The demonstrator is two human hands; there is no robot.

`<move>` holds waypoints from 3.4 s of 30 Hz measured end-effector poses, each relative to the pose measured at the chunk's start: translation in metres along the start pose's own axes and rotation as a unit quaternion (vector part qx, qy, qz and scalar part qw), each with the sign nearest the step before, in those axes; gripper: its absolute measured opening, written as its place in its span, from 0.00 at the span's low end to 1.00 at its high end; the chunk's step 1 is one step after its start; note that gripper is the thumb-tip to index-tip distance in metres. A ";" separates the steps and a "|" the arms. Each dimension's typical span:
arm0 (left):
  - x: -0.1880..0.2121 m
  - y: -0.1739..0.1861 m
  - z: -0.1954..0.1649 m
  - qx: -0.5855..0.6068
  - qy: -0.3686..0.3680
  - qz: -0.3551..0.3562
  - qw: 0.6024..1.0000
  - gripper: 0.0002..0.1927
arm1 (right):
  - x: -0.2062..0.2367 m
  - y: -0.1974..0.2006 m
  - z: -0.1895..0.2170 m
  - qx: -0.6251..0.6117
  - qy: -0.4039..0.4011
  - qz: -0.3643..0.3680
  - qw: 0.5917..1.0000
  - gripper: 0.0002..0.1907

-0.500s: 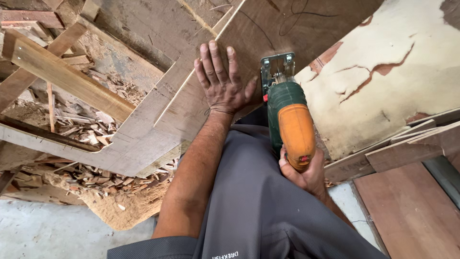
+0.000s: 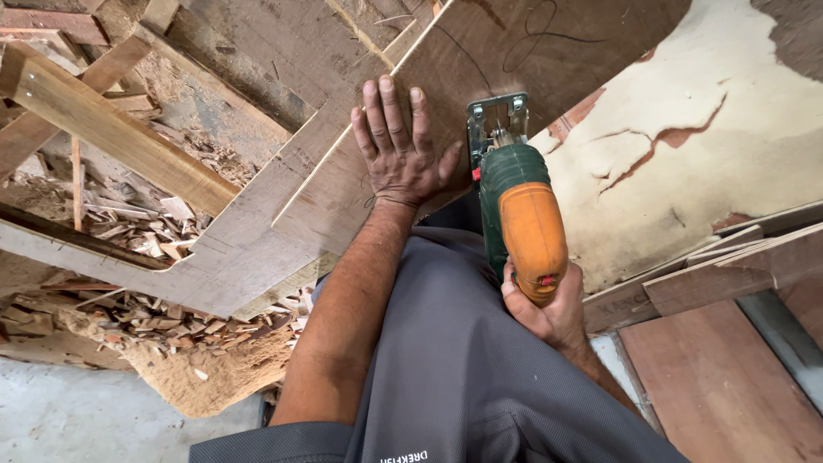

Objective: The person uses a jigsaw to cut a marked wooden board along a curved line. They reposition the board and continue cutting along the marked path, producing a shaped piece of wood.

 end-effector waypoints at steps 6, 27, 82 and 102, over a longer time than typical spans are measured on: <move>0.001 -0.003 0.001 0.012 0.003 0.020 1.000 0.46 | -0.002 0.001 0.000 -0.011 0.005 0.012 1.000 0.12; -0.001 0.001 0.001 0.063 0.000 0.005 0.998 0.47 | -0.009 0.006 0.008 -0.038 -0.029 0.045 0.998 0.20; 0.003 0.000 0.001 0.054 0.015 0.003 0.998 0.46 | -0.002 0.024 0.002 -0.040 -0.107 -0.058 0.992 0.18; 0.003 0.004 0.001 0.053 0.019 0.000 0.998 0.47 | -0.014 0.024 0.017 -0.034 -0.088 0.012 0.995 0.14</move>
Point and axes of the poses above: each hand's wrist, its own x-axis away from the middle knuckle, its own y-axis out of the back of the hand, z = x × y, the point moved 8 cm from there along -x, towards the middle knuckle
